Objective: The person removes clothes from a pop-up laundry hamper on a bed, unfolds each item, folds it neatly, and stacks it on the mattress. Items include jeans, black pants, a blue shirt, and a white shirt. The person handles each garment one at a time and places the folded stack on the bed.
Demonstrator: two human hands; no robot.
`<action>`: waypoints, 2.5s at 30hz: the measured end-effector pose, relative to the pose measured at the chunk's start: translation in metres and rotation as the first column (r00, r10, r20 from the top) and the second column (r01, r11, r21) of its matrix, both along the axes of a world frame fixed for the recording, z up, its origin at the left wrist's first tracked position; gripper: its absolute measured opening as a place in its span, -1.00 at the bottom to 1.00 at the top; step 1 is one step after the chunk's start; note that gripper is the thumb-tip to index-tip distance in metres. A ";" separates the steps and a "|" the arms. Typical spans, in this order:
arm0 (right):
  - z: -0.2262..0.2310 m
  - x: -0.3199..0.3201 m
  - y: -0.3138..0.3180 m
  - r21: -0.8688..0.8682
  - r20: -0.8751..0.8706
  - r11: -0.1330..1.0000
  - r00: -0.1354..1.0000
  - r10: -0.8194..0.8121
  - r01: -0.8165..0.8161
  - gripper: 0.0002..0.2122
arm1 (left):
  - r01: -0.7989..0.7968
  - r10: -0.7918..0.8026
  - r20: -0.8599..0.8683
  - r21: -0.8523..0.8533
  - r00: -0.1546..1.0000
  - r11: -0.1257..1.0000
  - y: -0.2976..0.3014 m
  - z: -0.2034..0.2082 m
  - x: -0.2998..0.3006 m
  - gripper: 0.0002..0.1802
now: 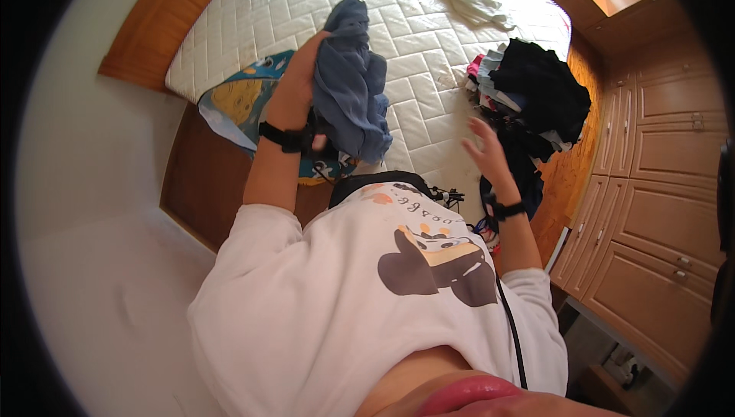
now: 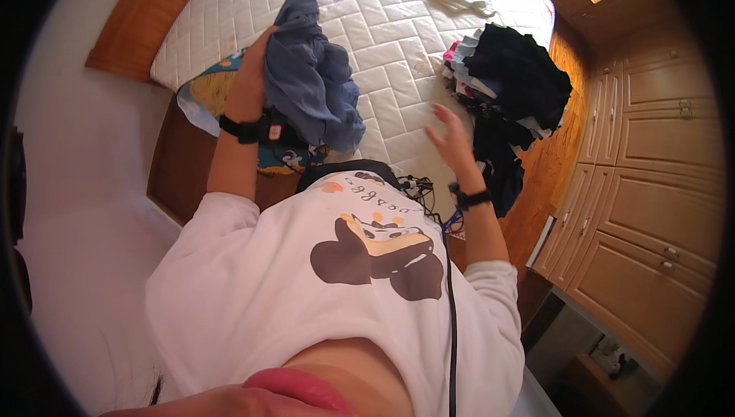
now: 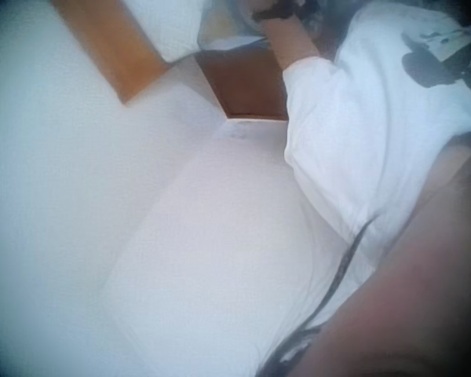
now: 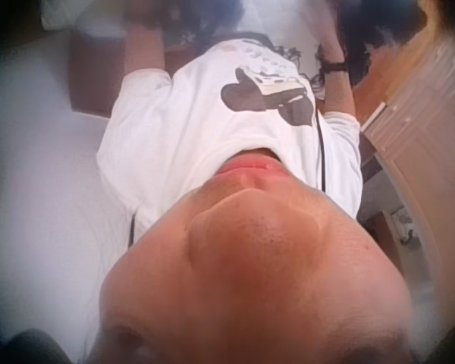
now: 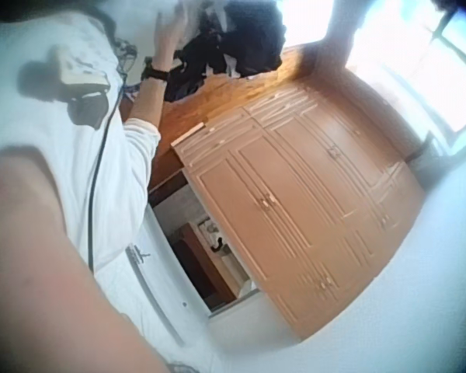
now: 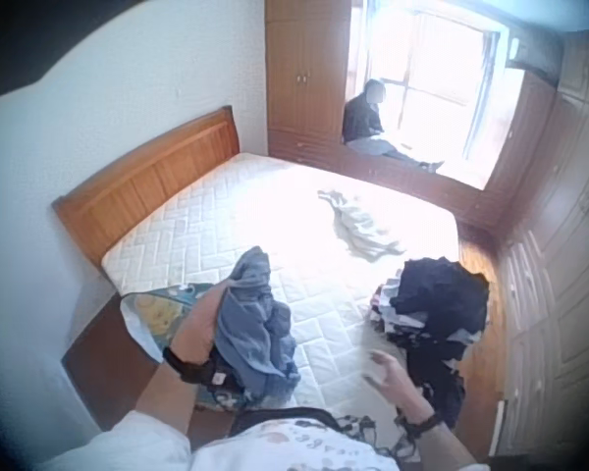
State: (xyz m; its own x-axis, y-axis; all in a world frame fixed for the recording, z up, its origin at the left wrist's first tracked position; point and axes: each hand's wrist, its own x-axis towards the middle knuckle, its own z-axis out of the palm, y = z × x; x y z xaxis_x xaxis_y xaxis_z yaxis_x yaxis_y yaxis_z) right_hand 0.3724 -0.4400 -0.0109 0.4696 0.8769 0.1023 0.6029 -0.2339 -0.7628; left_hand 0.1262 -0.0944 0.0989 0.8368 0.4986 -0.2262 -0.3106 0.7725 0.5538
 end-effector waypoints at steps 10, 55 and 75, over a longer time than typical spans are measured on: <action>0.052 -0.079 0.078 0.103 -0.386 0.922 0.840 0.383 -0.373 -0.73 | 0.130 -0.102 -0.088 0.428 0.991 0.894 -0.128 0.019 0.041 -0.64; 0.208 0.037 -0.163 0.591 -0.795 0.713 0.419 0.438 0.376 -0.66 | 0.080 -0.257 -0.258 0.834 0.931 -0.546 -0.335 -0.058 0.165 0.08; 0.308 0.109 -0.182 0.820 -0.560 0.479 0.608 0.562 0.313 -0.67 | 0.123 -0.054 -0.111 0.856 0.992 0.502 -0.200 0.066 0.186 -0.63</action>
State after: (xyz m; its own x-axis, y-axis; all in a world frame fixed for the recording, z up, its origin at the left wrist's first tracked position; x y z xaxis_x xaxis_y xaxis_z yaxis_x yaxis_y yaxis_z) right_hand 0.4818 -0.6217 0.2967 0.6344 0.6153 0.4679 -0.2629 0.7410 -0.6179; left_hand 0.3123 -0.2946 0.1645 0.8896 0.4006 0.2196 -0.2075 -0.0739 0.9754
